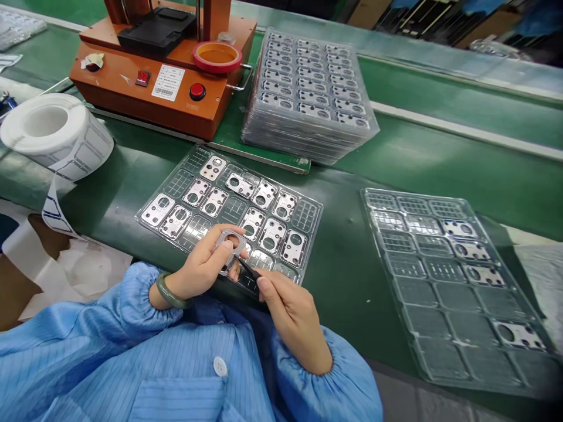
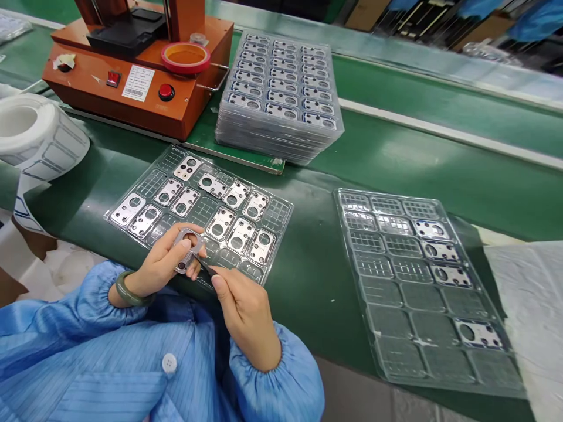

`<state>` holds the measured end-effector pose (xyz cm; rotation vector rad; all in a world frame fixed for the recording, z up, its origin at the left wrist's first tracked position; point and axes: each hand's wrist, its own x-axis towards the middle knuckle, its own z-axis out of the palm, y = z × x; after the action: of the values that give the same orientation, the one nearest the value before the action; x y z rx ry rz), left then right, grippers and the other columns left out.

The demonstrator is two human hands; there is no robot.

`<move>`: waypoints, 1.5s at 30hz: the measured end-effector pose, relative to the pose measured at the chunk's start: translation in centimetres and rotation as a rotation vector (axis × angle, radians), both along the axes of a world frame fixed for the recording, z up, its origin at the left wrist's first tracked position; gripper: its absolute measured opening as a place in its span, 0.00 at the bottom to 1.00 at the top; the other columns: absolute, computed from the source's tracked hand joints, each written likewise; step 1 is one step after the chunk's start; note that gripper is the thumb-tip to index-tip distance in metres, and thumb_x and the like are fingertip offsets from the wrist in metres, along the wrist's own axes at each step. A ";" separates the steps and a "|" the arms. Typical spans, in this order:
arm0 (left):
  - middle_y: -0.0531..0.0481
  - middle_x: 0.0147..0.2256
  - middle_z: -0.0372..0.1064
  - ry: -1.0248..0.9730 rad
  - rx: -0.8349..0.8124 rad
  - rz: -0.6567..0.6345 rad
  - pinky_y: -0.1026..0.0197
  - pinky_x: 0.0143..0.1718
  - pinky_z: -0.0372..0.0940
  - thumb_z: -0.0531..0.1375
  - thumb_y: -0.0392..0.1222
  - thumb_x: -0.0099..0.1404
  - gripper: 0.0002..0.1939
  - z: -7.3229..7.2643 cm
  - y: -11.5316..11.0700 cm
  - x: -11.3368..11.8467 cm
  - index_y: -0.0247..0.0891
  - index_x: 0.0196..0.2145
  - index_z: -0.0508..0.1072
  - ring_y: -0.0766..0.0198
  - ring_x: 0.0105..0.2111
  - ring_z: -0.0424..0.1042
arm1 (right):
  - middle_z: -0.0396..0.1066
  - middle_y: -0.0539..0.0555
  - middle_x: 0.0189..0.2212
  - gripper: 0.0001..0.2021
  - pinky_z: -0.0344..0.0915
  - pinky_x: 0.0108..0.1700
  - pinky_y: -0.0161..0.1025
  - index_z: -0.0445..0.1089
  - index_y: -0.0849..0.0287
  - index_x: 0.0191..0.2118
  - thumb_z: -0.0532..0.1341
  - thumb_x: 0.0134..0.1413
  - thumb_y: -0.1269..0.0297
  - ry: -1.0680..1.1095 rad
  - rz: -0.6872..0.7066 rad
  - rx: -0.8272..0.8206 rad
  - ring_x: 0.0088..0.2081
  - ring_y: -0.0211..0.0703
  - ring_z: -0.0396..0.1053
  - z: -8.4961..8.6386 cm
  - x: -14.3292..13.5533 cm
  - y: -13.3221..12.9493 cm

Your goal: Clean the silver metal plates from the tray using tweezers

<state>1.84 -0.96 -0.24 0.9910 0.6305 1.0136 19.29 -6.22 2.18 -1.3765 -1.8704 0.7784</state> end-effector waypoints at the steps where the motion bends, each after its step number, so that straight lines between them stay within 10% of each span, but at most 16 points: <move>1: 0.51 0.35 0.67 -0.005 0.004 0.002 0.65 0.27 0.67 0.51 0.43 0.70 0.12 0.0 0.0 0.0 0.40 0.49 0.63 0.73 0.22 0.67 | 0.72 0.50 0.24 0.14 0.66 0.29 0.35 0.73 0.58 0.43 0.50 0.66 0.67 -0.006 0.004 -0.014 0.24 0.38 0.70 -0.1 -0.1 0.0; 30: 0.51 0.35 0.68 0.026 -0.009 0.003 0.65 0.27 0.67 0.51 0.44 0.70 0.13 0.3 0.1 0.0 0.38 0.50 0.62 0.73 0.22 0.68 | 0.56 0.41 0.13 0.09 0.55 0.18 0.33 0.70 0.58 0.39 0.62 0.57 0.58 0.026 -0.081 -0.092 0.15 0.33 0.53 -0.7 -0.3 -0.3; 45: 0.51 0.34 0.68 0.052 -0.012 0.022 0.65 0.27 0.67 0.51 0.44 0.70 0.13 0.3 0.0 0.1 0.39 0.50 0.63 0.73 0.21 0.67 | 0.69 0.48 0.17 0.16 0.62 0.23 0.33 0.71 0.57 0.28 0.52 0.64 0.62 -0.036 0.002 -0.045 0.18 0.36 0.66 -0.2 -0.1 0.2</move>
<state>1.96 -0.94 0.08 1.0040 0.6911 1.0050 19.18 -6.03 1.98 -1.4253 -1.8923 0.8062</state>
